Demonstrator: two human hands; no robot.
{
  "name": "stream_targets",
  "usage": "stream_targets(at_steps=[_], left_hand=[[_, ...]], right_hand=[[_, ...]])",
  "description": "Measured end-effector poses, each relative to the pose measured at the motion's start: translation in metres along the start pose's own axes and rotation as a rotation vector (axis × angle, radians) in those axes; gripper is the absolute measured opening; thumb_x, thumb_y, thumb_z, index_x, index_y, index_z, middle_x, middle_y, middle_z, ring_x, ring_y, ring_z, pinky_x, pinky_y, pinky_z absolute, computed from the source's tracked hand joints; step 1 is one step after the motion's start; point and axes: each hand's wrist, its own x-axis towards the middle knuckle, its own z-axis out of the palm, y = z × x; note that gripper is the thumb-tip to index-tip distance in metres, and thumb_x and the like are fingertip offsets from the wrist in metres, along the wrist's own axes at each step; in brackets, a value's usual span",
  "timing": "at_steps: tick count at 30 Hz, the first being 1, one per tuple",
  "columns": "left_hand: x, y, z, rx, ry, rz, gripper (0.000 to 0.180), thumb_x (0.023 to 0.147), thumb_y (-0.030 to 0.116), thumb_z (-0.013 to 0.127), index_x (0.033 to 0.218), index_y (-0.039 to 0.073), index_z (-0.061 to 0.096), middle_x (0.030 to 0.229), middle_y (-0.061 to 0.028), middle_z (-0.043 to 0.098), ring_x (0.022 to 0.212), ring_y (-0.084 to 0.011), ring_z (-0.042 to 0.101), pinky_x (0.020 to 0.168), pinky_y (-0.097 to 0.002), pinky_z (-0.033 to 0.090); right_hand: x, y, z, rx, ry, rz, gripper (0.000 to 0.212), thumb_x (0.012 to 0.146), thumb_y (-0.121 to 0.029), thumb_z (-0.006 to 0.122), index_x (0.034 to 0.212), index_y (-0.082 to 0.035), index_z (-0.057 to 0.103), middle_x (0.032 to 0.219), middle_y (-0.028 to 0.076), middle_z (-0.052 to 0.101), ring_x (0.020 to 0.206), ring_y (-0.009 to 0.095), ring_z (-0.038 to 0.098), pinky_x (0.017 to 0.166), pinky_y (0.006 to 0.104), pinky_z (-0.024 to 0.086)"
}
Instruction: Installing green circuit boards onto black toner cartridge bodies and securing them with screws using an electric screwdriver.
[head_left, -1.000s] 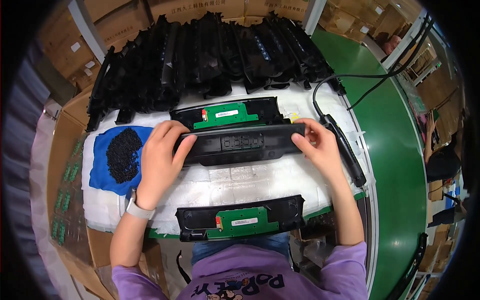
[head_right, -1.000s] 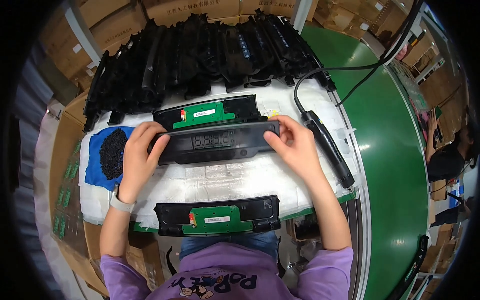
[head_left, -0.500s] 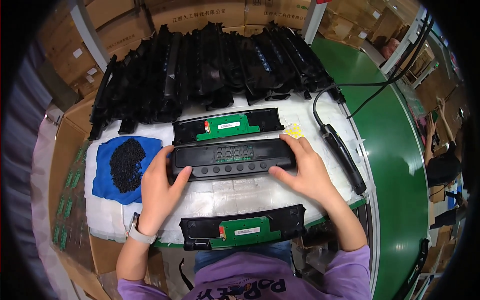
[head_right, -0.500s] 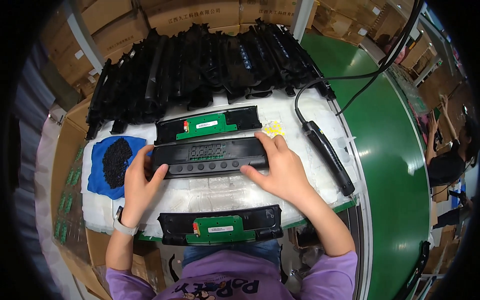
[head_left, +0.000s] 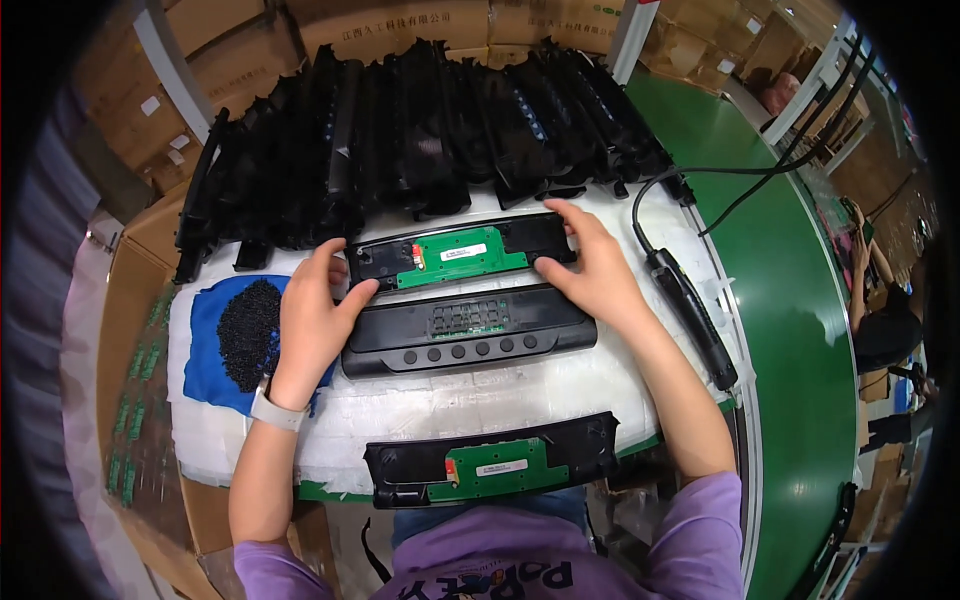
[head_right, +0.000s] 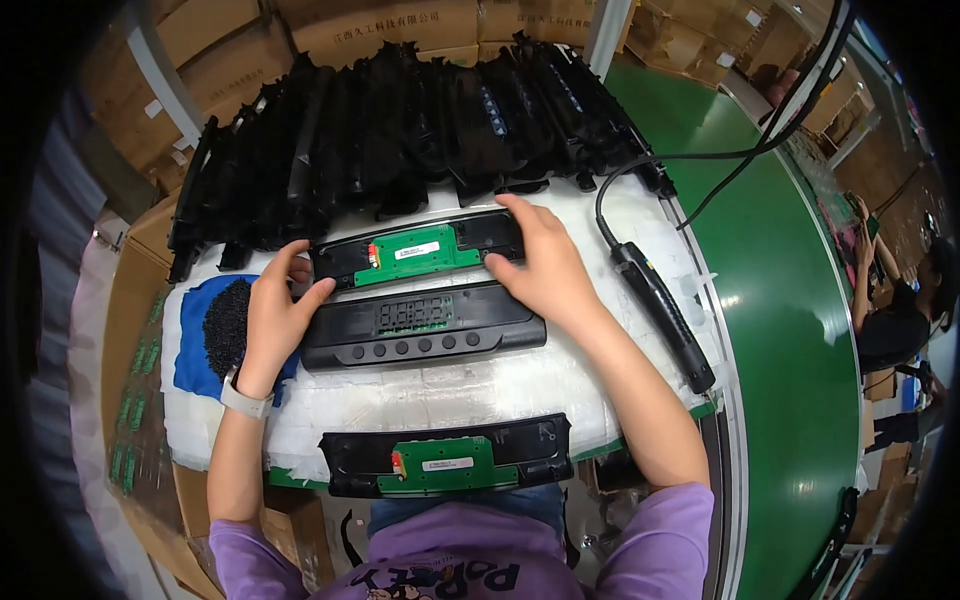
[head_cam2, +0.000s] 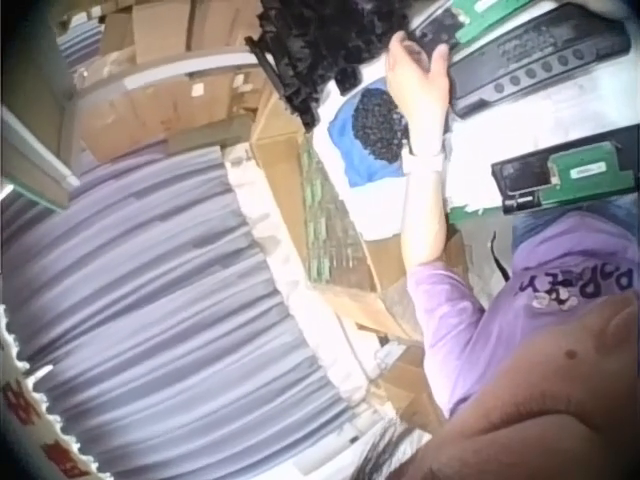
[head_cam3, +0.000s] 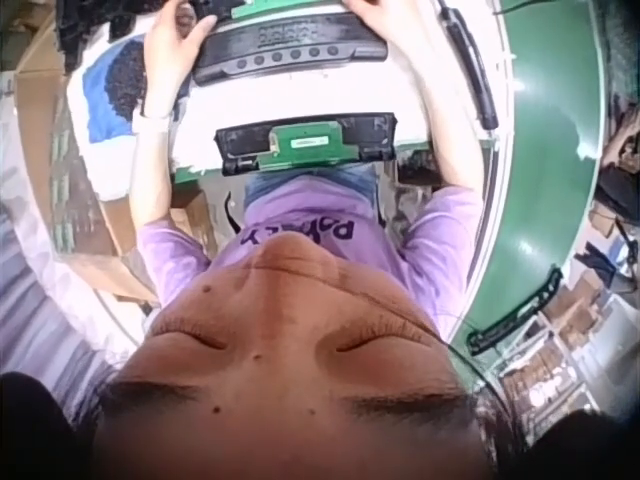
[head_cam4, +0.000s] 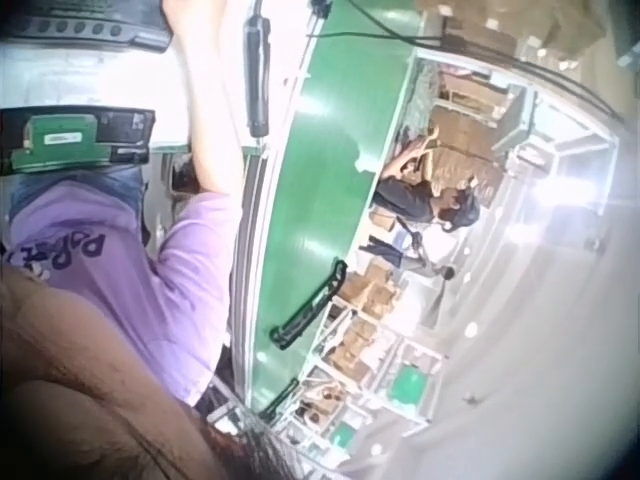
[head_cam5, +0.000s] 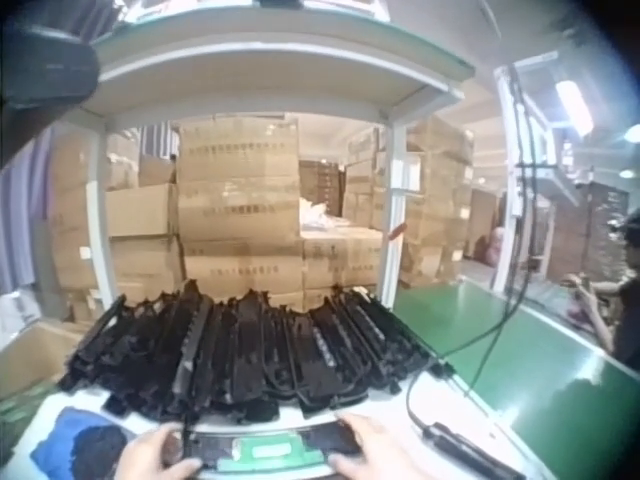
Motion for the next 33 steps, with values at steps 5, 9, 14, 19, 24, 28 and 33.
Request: stream_targets(at_steps=[5, 9, 14, 19, 24, 28, 33], left_hand=[[-0.003, 0.001, 0.001, -0.124, 0.053, -0.021, 0.048, 0.067, 0.01, 0.075, 0.111, 0.001, 0.058, 0.087, -0.0106, 0.063, 0.076, -0.02, 0.06, 0.067, -0.0292, 0.048], [-0.002, 0.019, -0.009, -0.276, 0.223, 0.013, 0.045, 0.067, 0.001, 0.073, 0.11, 0.004, 0.06, 0.089, -0.0051, 0.058, 0.078, -0.0132, 0.054, 0.068, -0.0235, 0.046], [-0.008, 0.027, -0.016, -0.333, 0.207, 0.006, 0.041, 0.068, -0.002, 0.071, 0.108, 0.002, 0.06, 0.088, -0.0024, 0.054, 0.078, -0.0105, 0.051, 0.073, -0.0219, 0.044], [-0.02, 0.044, -0.029, -0.335, 0.095, -0.078, 0.042, 0.065, -0.006, 0.07, 0.106, 0.001, 0.062, 0.085, -0.0042, 0.056, 0.072, -0.0098, 0.057, 0.068, -0.0211, 0.05], [-0.017, 0.047, -0.031, -0.202, -0.015, 0.0, 0.029, 0.068, -0.002, 0.069, 0.096, -0.001, 0.063, 0.08, -0.0076, 0.058, 0.063, -0.0124, 0.06, 0.057, -0.0225, 0.046], [-0.022, 0.039, -0.035, -0.131, -0.01, -0.019, 0.023, 0.073, 0.0, 0.067, 0.095, -0.003, 0.062, 0.079, -0.0101, 0.061, 0.064, -0.0131, 0.06, 0.056, -0.0228, 0.046], [-0.023, 0.016, -0.032, -0.471, -0.011, -0.219, 0.008, 0.084, 0.002, 0.06, 0.089, -0.003, 0.06, 0.067, -0.002, 0.053, 0.057, -0.0065, 0.052, 0.048, -0.0189, 0.043]], right_hand=[[-0.002, 0.007, -0.003, 0.11, 0.14, -0.122, 0.058, 0.068, -0.007, 0.069, 0.123, -0.004, 0.05, 0.117, 0.02, 0.053, 0.1, 0.032, 0.056, 0.087, 0.0363, 0.046], [-0.003, -0.011, -0.016, 0.239, 0.151, -0.029, 0.058, 0.07, -0.003, 0.067, 0.125, -0.01, 0.051, 0.116, 0.008, 0.052, 0.1, 0.018, 0.055, 0.075, 0.0271, 0.049], [-0.016, -0.017, -0.024, 0.239, 0.219, -0.049, 0.044, 0.07, -0.001, 0.066, 0.114, -0.005, 0.059, 0.105, 0.006, 0.051, 0.087, 0.012, 0.052, 0.067, 0.0207, 0.045], [-0.019, -0.024, -0.006, 0.363, 0.24, -0.1, 0.024, 0.073, -0.004, 0.063, 0.097, -0.002, 0.065, 0.096, 0.01, 0.052, 0.09, 0.019, 0.053, 0.078, 0.028, 0.043], [-0.024, -0.013, -0.018, 0.188, 0.192, -0.122, 0.016, 0.072, -0.004, 0.063, 0.087, -0.003, 0.067, 0.084, 0.009, 0.057, 0.089, 0.025, 0.053, 0.075, 0.0325, 0.044], [-0.016, -0.009, -0.007, 0.177, 0.073, -0.205, 0.018, 0.073, -0.01, 0.063, 0.089, -0.003, 0.066, 0.082, 0.012, 0.06, 0.084, 0.028, 0.057, 0.073, 0.0346, 0.046], [-0.02, -0.012, -0.011, 0.17, -0.025, -0.175, 0.024, 0.082, -0.026, 0.06, 0.089, -0.004, 0.066, 0.081, 0.013, 0.061, 0.074, 0.03, 0.06, 0.068, 0.0358, 0.048]])
